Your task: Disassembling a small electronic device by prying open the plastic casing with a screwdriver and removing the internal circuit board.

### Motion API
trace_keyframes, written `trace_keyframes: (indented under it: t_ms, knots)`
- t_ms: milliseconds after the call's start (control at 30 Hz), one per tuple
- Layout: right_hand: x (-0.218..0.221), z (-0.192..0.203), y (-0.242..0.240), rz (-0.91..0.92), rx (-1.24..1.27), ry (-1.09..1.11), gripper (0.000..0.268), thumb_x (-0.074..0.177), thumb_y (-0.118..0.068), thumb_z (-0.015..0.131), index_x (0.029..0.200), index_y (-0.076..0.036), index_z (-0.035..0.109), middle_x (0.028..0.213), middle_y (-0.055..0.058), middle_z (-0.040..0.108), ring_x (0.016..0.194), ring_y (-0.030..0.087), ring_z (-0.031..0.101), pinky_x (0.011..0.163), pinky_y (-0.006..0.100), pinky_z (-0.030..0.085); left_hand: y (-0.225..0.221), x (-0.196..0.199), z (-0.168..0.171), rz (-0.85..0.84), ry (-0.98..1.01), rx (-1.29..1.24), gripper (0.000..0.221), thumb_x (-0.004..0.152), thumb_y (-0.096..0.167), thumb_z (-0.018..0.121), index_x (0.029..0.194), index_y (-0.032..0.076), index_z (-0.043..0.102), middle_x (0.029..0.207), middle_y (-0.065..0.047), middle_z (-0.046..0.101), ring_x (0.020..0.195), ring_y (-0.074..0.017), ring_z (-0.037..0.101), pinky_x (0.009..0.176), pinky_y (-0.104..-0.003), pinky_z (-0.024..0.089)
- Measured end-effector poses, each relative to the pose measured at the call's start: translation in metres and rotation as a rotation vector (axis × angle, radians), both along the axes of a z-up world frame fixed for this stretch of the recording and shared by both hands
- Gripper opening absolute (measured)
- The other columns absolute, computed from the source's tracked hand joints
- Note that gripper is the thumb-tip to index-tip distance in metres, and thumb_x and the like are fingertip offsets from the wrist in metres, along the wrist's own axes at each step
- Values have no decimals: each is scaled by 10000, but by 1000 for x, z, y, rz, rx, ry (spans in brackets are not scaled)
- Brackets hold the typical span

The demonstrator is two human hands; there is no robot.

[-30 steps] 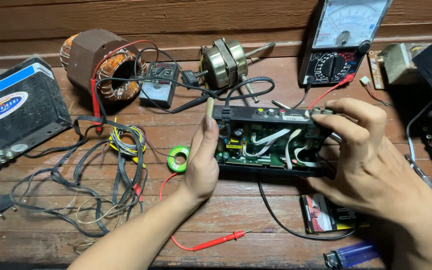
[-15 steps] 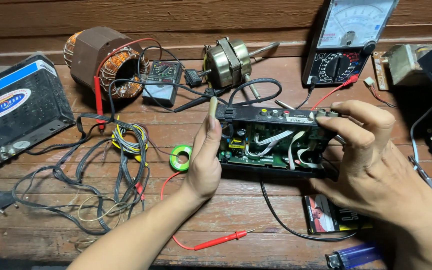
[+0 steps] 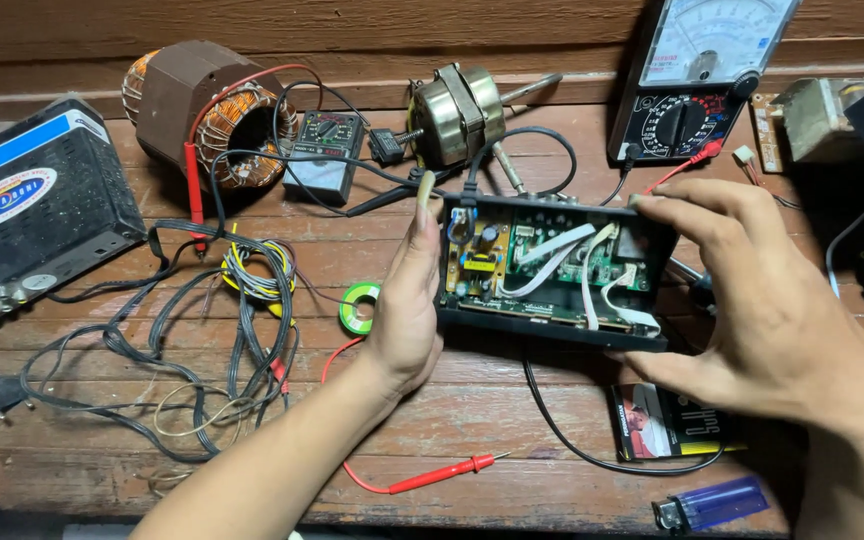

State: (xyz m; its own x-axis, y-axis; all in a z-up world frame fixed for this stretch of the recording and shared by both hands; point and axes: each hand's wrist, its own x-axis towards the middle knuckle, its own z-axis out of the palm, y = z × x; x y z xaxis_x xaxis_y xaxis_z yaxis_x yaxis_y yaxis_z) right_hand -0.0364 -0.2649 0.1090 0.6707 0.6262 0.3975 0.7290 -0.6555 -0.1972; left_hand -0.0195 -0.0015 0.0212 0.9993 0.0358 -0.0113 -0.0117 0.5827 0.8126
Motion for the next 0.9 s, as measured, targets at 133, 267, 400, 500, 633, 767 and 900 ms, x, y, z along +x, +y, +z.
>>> trace_keyframes:
  t_ms: [133,267,400,500,633,767,900]
  knots:
    - [5,5,-1,-36,53,144,1110,599,-437,874,1503,37,439,1441,242,527,1328,352,521,1030,458,531,0,-5,18,-173,36,-76,591,1021,432,390,1523,124,435,1472,-138,588,1354,-214,555,1138,-352,437]
    - [13,4,-9,-74,112,391,985,643,-330,819,1517,-58,456,1411,144,554,1260,256,566,896,393,628,-2,-6,19,-168,-36,-50,643,1031,387,428,1570,50,333,1635,-78,389,1517,-178,344,1253,-368,287]
    - [21,-5,-18,-87,85,430,951,640,-351,824,1492,-77,501,1373,126,608,1266,252,597,978,387,529,5,-3,24,-244,65,17,675,996,408,451,1596,148,286,1687,-4,296,1520,-131,318,1169,-332,382]
    - [23,-8,-22,-78,43,407,939,650,-374,792,1491,-70,506,1354,119,635,1221,263,629,1013,391,462,6,-3,23,-235,96,152,702,960,511,447,1572,187,331,1702,-6,279,1593,-118,152,1238,-356,110]
    - [24,-8,-22,-94,43,449,911,664,-375,762,1491,-84,516,1347,105,651,1214,258,638,1006,390,460,7,-3,22,-227,73,120,741,961,517,463,1587,157,293,1702,-104,247,1591,-161,126,1243,-351,79]
    - [25,-9,-23,-100,53,466,871,697,-425,701,1489,-108,527,1335,110,666,1186,259,655,979,389,466,3,-2,10,-209,-145,141,613,1062,351,392,1562,10,291,1687,-114,257,1576,-155,162,1296,-338,91]
    - [26,-11,-26,-85,49,454,842,725,-431,675,1484,-97,531,1293,110,680,1147,257,666,948,382,474,4,-7,9,-190,-69,186,416,1059,415,433,1322,97,484,1093,11,420,1115,-67,377,1133,-227,271]
